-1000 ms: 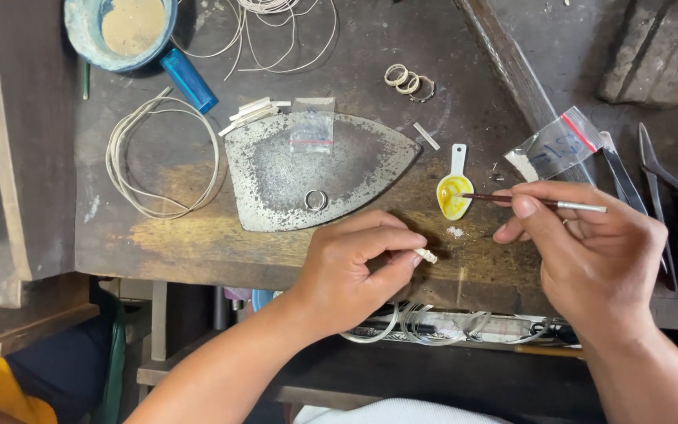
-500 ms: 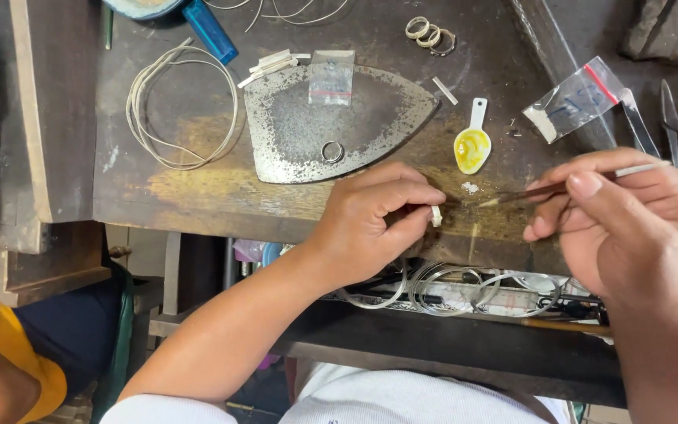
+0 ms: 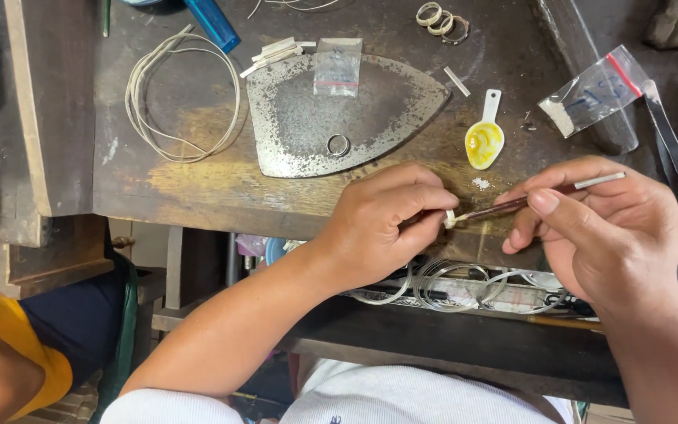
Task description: Applying flux paste to a small jewelry ring at a workbench in preparation for soldering.
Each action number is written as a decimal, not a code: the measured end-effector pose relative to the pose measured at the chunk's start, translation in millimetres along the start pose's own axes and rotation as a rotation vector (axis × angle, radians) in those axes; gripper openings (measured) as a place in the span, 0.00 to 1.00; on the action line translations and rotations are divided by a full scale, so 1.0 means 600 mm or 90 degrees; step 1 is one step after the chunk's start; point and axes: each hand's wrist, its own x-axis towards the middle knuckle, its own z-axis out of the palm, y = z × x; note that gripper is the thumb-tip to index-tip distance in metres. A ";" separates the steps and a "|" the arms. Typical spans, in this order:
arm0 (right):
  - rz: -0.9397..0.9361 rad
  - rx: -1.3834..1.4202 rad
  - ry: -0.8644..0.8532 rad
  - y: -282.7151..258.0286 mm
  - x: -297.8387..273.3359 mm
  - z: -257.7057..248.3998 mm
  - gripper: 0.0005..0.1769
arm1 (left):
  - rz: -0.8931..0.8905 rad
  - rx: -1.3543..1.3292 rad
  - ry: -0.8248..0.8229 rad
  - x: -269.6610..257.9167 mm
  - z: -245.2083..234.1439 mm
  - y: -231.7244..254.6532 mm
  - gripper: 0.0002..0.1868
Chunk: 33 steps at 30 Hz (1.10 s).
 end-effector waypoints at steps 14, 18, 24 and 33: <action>-0.013 0.000 -0.012 0.002 -0.002 -0.001 0.04 | 0.003 0.003 -0.005 0.002 -0.001 0.003 0.07; -0.021 0.004 -0.008 0.004 -0.001 -0.002 0.04 | -0.004 -0.001 -0.002 0.002 0.000 0.003 0.07; -0.002 0.039 -0.012 0.004 0.001 -0.009 0.03 | -0.001 0.004 0.002 0.002 -0.001 0.004 0.07; 0.010 0.051 -0.034 0.003 0.001 -0.009 0.07 | -0.001 0.003 -0.003 0.001 -0.001 0.003 0.08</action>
